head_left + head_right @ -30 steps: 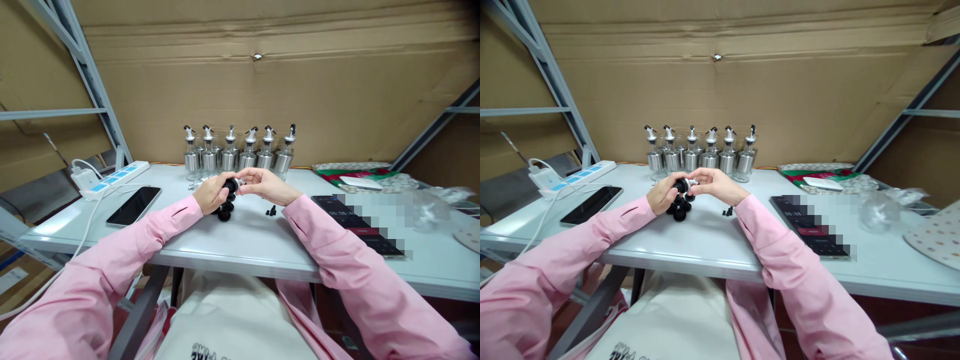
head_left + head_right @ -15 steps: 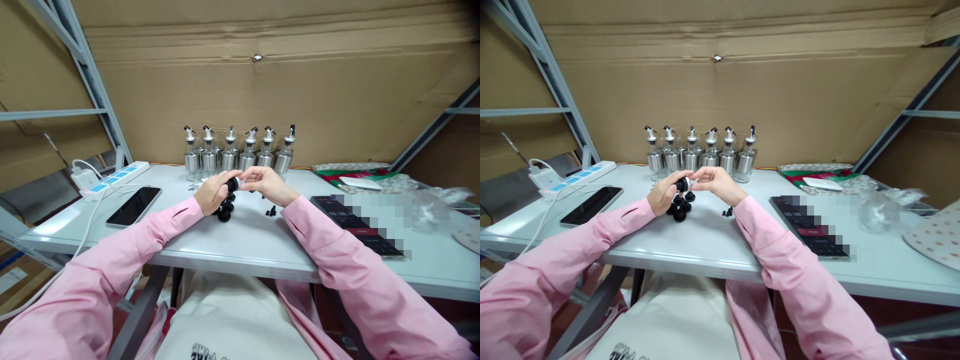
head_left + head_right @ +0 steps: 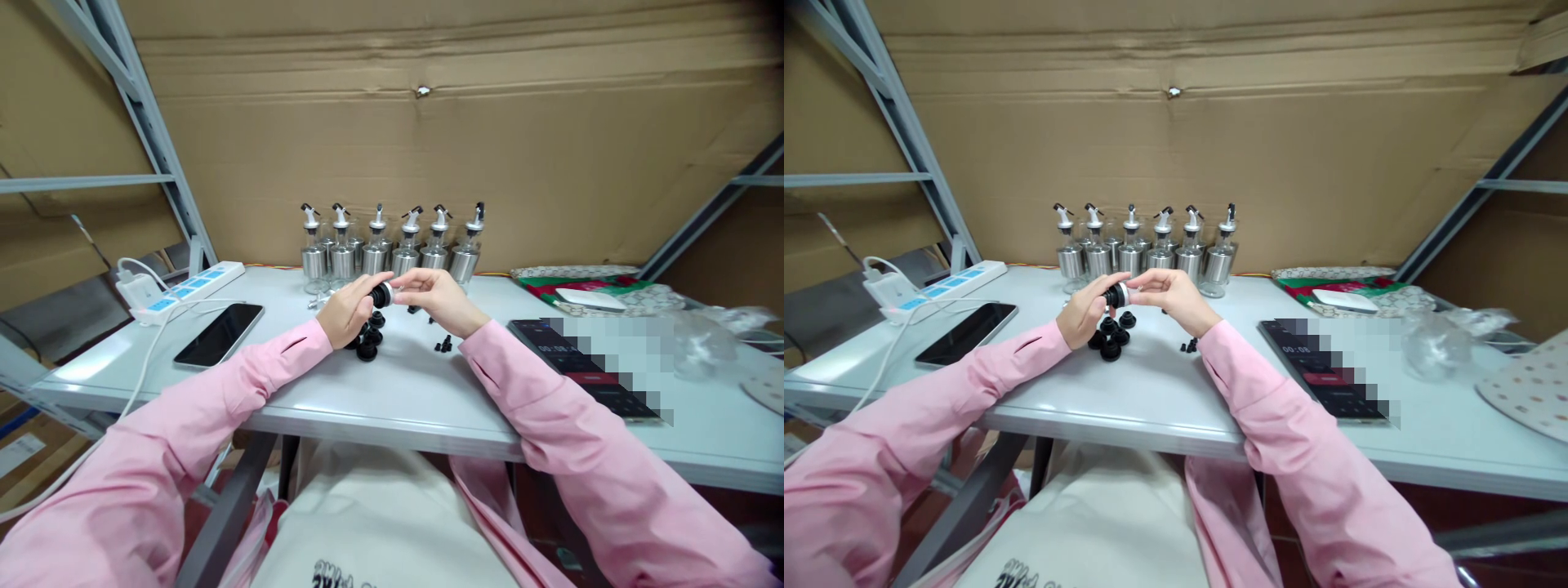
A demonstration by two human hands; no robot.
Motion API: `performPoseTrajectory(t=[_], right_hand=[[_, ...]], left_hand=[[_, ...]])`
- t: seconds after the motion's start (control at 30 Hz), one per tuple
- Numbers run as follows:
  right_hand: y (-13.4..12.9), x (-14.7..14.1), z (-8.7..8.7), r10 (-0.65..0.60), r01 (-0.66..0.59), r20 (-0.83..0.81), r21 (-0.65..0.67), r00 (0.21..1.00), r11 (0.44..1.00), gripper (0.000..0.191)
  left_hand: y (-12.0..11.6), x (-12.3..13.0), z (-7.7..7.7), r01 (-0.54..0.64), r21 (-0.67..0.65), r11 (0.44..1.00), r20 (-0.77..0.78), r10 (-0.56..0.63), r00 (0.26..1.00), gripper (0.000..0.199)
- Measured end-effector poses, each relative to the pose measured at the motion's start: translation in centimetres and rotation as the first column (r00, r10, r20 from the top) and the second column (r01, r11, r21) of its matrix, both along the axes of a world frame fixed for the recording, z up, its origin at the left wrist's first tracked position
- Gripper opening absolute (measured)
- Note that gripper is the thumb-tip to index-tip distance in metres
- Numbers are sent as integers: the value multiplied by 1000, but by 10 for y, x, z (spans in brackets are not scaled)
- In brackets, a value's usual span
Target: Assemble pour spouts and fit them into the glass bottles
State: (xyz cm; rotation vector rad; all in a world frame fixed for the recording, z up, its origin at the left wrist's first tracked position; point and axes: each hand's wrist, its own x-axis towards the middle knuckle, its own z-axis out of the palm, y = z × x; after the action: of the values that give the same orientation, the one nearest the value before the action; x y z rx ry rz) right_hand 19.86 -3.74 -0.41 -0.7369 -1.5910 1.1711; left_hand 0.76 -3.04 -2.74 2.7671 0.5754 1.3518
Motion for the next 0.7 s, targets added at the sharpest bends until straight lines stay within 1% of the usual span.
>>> performPoseTrajectory(t=[0.1,0.17,0.37,0.43,0.5,0.6,0.63,0.7], right_hand=[[1,1,-1,40,-41,-27,-33,999,999,24],[1,0,-1,48,-49,-14,-42,999,998,24],[-2,0,2,32,-32,36,8,999,999,17],[-3,0,4,59,-59,41,-2,997,998,15],[-5,0,5,130,-128,43,-42,991,991,19],[-7,-1,5,220,-214,67,-85,973,973,38],[-7,-1,5,226,-219,81,-82,971,972,42],[-8,-2,4,212,-206,105,-61,972,977,44]], left_hand=[[2,-1,-2,26,25,999,-55,-25,998,50],[2,-1,-3,28,26,999,-76,-26,997,50],[1,0,-1,-6,78,997,-48,10,999,48],[1,0,-2,-24,92,995,-54,30,998,48],[2,0,-4,-38,91,995,-51,43,998,48],[3,-1,-7,-51,51,997,-43,53,998,47],[3,-1,-8,-51,36,998,-43,53,998,47],[3,0,-8,-47,21,999,-42,48,998,46]])
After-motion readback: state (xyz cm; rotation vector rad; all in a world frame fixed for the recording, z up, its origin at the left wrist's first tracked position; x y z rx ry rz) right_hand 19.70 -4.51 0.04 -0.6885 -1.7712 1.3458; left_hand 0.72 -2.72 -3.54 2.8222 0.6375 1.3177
